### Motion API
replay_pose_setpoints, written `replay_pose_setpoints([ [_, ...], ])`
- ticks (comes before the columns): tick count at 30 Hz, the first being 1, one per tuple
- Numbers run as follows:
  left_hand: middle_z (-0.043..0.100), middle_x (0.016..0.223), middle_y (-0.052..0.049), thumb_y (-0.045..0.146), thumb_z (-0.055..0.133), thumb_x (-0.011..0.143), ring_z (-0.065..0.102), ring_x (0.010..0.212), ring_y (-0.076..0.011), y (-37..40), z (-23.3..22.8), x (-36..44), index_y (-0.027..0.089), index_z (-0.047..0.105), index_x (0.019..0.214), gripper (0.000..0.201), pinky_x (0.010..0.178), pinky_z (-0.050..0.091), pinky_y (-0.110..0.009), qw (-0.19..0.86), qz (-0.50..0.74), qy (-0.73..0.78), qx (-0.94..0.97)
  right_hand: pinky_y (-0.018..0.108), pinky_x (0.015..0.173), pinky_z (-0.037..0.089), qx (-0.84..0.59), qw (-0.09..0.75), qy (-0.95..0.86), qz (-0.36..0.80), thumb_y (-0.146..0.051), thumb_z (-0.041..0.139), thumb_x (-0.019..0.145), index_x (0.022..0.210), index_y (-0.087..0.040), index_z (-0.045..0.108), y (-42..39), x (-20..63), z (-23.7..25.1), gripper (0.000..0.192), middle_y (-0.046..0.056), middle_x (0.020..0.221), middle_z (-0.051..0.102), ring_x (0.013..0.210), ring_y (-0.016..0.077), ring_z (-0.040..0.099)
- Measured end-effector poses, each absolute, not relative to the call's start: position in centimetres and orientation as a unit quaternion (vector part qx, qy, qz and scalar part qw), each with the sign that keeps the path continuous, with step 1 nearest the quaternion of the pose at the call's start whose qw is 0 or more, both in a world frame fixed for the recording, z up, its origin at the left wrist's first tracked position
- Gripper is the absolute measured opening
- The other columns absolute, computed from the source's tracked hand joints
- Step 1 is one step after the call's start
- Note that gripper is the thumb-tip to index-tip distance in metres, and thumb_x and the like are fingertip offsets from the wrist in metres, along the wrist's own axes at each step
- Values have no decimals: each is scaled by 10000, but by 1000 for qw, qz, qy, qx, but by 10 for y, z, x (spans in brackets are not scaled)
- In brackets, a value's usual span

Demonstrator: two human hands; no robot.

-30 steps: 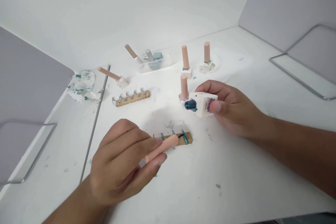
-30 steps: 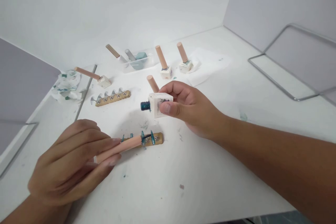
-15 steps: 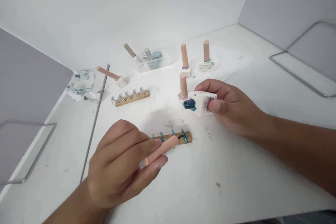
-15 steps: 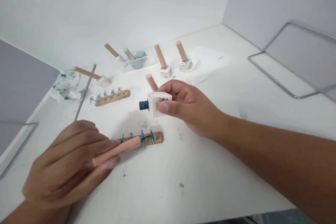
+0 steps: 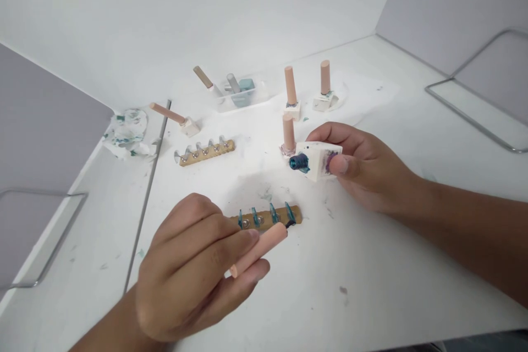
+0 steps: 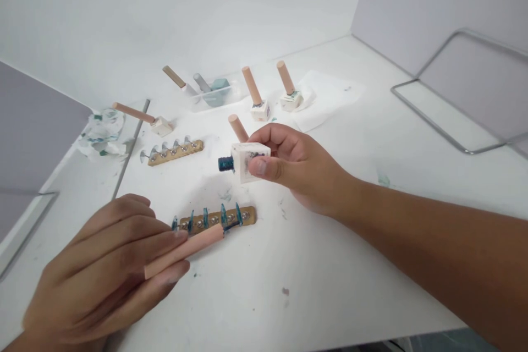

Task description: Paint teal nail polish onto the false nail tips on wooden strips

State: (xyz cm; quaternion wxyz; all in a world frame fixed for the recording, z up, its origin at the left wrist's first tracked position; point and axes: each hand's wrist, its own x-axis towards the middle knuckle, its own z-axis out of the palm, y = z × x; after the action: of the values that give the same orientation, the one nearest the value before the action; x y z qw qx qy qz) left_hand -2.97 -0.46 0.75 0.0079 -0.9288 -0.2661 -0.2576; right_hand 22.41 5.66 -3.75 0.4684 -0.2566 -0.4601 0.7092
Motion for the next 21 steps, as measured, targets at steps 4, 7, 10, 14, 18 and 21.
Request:
replay_pose_setpoints([
  [4,664,651,-42,150,681,860,564,600,-162,-3,7,-29,103,622,883,79,554,474,-343,-9,-260,-267,-928,223,740,573,-253,468,-458,713,-406,870,695,889,-215,720,56,224,-37,311,-31,838,702,761,92,646],
  [7,672,679,-53,150,684,854,571,619,-168,-4,7,-31,93,621,913,103,578,488,-359,-6,-257,-262,-930,226,741,574,-251,464,-456,717,-398,871,694,883,-216,721,56,224,-36,302,-31,827,703,755,93,645],
  [10,668,686,-56,148,681,854,565,635,-171,-4,7,-33,91,617,928,113,584,489,-356,-11,-248,-258,-934,220,739,571,-252,464,-451,719,-403,873,687,879,-215,719,56,224,-36,309,-32,828,702,758,92,646],
  [14,653,687,-56,143,656,864,550,632,-166,-3,8,-33,94,602,925,95,582,484,-353,-13,-258,-258,-931,209,732,569,-255,466,-458,713,-409,869,691,883,-212,716,56,225,-36,315,-30,833,704,771,92,649],
  [18,640,688,-52,157,654,869,543,636,-161,-3,9,-33,96,594,917,97,582,488,-345,-5,-265,-262,-928,193,730,564,-250,464,-460,715,-397,864,705,898,-210,714,56,225,-36,308,-35,834,702,769,81,646],
  [21,638,671,-51,146,658,866,541,628,-159,-3,7,-32,100,605,897,77,572,484,-338,-12,-256,-266,-929,189,738,564,-248,463,-461,715,-393,860,713,902,-208,713,56,225,-36,303,-36,845,704,785,80,649],
])
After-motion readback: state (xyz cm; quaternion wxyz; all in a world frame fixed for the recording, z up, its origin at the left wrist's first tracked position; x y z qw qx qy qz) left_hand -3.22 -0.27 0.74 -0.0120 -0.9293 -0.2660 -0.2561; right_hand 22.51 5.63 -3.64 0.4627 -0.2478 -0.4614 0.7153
